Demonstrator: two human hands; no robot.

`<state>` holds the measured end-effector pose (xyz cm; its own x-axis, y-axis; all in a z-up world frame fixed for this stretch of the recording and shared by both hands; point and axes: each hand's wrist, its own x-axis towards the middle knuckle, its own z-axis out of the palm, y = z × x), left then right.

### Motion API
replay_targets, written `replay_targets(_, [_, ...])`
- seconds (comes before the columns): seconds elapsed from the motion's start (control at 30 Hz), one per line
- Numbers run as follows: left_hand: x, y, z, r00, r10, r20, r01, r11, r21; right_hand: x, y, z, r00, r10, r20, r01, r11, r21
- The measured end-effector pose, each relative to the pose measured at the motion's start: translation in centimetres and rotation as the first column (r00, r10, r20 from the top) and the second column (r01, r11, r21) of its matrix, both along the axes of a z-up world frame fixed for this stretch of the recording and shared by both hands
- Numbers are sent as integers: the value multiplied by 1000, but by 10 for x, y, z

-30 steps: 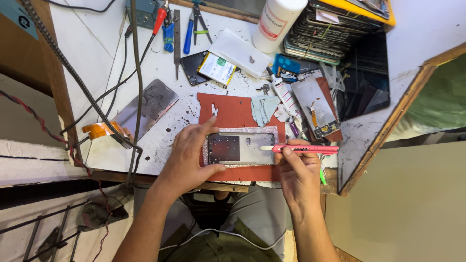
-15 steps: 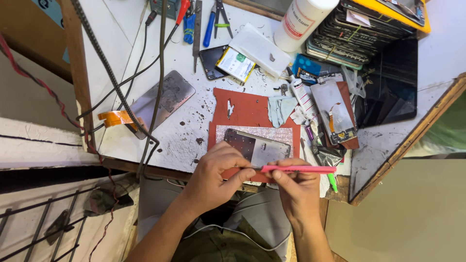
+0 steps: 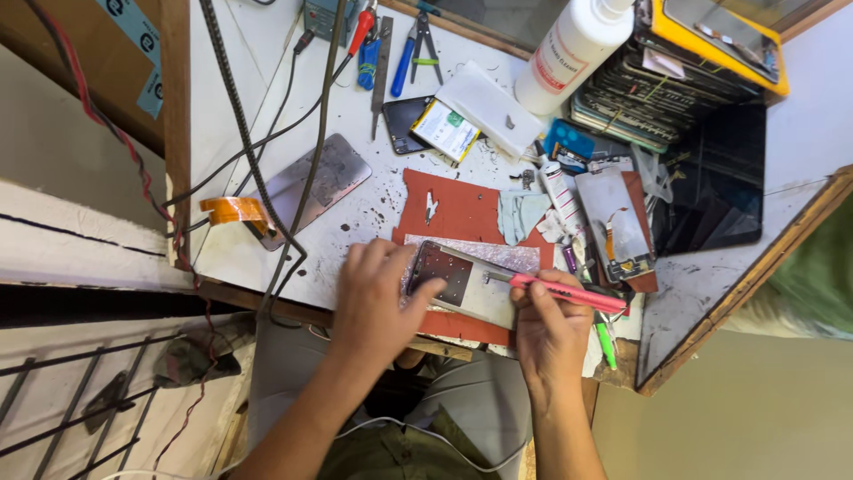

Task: The person connects a battery to a mobile phone, turns it on to check the display, then scrapes adhesive from the internal frame with a thin tool and cleans the frame with a brush.

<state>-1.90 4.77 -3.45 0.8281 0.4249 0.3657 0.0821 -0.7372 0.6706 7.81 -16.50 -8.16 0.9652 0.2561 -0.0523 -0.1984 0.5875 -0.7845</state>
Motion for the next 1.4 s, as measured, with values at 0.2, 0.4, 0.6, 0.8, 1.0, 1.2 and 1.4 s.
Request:
replay_targets(0.2, [7, -22, 2, 997, 47, -60, -54, 990, -128, 8, -4, 0, 994, 47, -103, -29, 985, 169])
replay_targets(0.4, [15, -33, -3, 997, -34, 75, 75, 746, -662, 10, -13, 8, 989, 86, -123, -63, 983, 173])
replay_targets(0.6, [17, -11, -6, 982, -158, -108, -15, 502, -865, 5, -21, 20, 992, 68, 102, -69, 998, 10])
replay_targets(0.8, [17, -10, -12, 955, -247, -166, -52, 410, -911, 10, 10, 19, 988, 150, 44, -133, 956, -261])
replay_targets(1.0, [21, -7, -10, 944, -274, -184, -60, 408, -911, 16, 46, 25, 954, 279, 113, -176, 822, -541])
replay_targets(1.2, [22, -4, -2, 943, -279, -184, -54, 415, -908, 21, 57, 23, 947, 304, 101, -192, 791, -582])
replay_targets(1.4, [22, -1, 2, 937, -276, -213, -69, 454, -889, 20, 59, 22, 948, 300, 105, -184, 787, -589])
